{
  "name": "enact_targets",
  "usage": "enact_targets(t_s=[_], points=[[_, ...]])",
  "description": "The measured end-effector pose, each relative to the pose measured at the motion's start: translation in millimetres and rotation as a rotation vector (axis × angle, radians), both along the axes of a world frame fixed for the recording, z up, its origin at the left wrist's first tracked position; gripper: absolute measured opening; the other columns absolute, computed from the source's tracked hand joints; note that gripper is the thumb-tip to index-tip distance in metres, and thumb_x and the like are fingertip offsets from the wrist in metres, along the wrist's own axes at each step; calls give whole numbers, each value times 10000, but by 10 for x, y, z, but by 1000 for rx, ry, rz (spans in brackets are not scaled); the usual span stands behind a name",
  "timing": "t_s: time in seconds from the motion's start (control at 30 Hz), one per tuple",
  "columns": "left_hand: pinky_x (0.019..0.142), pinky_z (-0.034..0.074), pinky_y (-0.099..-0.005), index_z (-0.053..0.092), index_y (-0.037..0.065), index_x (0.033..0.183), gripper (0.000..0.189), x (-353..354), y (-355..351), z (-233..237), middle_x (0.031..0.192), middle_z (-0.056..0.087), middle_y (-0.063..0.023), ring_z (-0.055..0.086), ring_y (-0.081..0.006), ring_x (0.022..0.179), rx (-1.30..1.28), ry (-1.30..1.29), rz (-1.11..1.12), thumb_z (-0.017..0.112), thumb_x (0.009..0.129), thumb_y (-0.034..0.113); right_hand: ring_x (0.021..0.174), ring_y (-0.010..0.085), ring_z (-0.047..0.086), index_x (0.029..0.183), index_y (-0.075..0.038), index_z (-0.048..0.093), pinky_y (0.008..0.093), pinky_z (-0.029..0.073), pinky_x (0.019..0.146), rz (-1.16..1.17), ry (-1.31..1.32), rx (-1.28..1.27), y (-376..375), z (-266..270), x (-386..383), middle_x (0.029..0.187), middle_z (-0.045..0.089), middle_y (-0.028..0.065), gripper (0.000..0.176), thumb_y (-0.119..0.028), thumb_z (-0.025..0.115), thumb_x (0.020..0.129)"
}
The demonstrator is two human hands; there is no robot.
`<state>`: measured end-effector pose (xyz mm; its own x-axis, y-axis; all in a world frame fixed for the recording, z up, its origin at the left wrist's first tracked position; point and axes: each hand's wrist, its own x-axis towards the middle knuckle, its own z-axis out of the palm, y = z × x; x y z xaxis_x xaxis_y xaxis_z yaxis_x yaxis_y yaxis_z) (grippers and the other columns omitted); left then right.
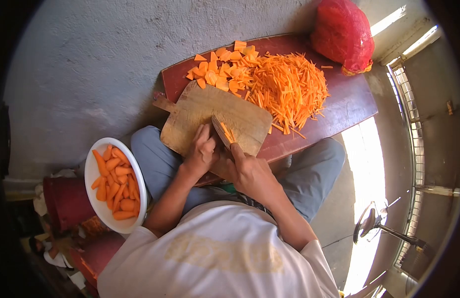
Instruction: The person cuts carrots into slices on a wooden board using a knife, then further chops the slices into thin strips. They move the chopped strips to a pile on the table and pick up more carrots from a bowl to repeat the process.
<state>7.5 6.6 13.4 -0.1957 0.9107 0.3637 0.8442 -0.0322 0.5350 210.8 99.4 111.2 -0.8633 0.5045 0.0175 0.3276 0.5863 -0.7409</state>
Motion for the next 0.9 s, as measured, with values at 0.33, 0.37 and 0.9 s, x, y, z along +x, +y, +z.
enact_targets(t_s=[0.33,0.37,0.9], points=[[1081,536,-592,687,-89,1116,402,-4,-5,67,1379,592,-357,594,-571,1215,6,-77,-37,774,728,-30,764,532,718,1371,31,583,586,557,675,4,-18,25,-46,-40,-13,815,709,310,366,-130,686,1059],[1085,533,-593,687,-91,1121,404,-10,-13,64,1379,593,-359,594,-573,1214,7,-71,-46,770,730,-32,763,531,718,1375,32,581,585,558,674,11,-28,27,-25,-41,-37,815,710,308,373,-128,689,1056],[971,544,-569,634,-60,947,210,-16,-8,107,1163,607,-309,586,-521,1088,100,-118,-60,723,757,-44,780,538,714,1357,40,588,601,552,689,-4,-125,-6,-202,198,131,813,695,333,343,-154,654,1083]])
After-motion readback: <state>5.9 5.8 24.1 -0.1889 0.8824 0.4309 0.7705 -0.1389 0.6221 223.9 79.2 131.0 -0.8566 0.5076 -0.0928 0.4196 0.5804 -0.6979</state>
